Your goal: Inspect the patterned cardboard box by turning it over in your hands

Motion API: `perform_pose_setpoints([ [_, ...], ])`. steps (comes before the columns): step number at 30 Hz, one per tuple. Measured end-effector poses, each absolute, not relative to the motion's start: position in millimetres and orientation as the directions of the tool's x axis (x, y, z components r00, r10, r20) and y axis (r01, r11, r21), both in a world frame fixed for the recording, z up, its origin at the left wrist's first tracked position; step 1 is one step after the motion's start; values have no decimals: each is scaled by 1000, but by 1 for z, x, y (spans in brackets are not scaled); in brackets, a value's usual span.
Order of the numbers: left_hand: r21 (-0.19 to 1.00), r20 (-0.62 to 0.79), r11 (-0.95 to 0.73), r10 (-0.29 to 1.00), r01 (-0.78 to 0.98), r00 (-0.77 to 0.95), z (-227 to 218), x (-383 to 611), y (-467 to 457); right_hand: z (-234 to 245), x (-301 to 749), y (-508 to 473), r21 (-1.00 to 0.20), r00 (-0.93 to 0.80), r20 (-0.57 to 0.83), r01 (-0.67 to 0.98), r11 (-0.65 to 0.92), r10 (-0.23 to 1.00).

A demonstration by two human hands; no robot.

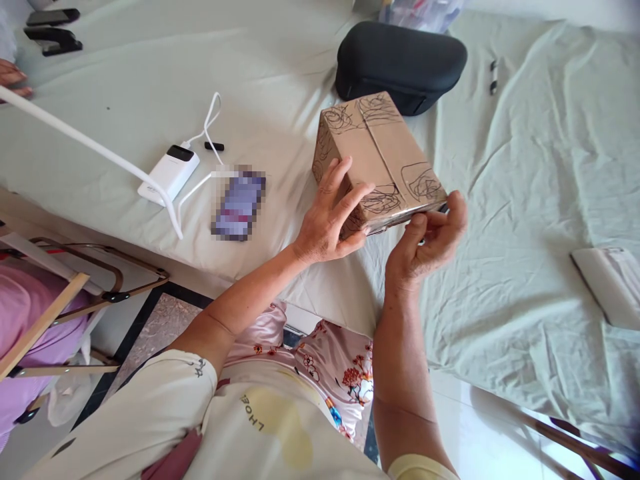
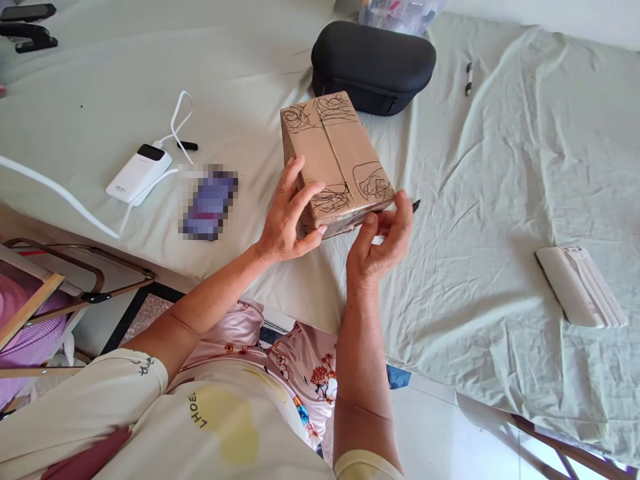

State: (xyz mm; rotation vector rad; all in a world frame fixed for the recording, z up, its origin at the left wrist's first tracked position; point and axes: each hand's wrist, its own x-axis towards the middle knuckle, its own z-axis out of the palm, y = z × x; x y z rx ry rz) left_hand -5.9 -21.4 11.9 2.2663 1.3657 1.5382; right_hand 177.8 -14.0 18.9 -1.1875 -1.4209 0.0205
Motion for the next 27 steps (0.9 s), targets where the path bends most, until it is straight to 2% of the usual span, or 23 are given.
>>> perform_pose_setpoints([
  [4, 490, 730, -620, 676, 613, 100, 10, -9, -21, 20, 180, -12, -719, 297, 612, 593, 361, 733],
  [9, 476, 788, -652, 614, 590, 43, 10, -10, -22, 18, 185, -11, -684, 230, 598, 646, 340, 768],
  [15, 702, 644, -500, 750, 507, -151, 16, -12, -30, 10, 189, -4, -678, 220, 634, 620, 395, 742],
  [19, 781, 592, -478, 772, 402, -232, 16, -10, -29, 4, 191, 0, -690, 285, 668, 584, 428, 687],
  [23, 845, 527, -470, 813, 253, -249, 10, -10, -24, 3, 190, 0, -804, 283, 571, 383, 455, 771],
  [27, 932, 361, -356, 911, 63, -199, 6, -13, -21, -1, 189, 1, -806, 151, 542, 372, 461, 827],
])
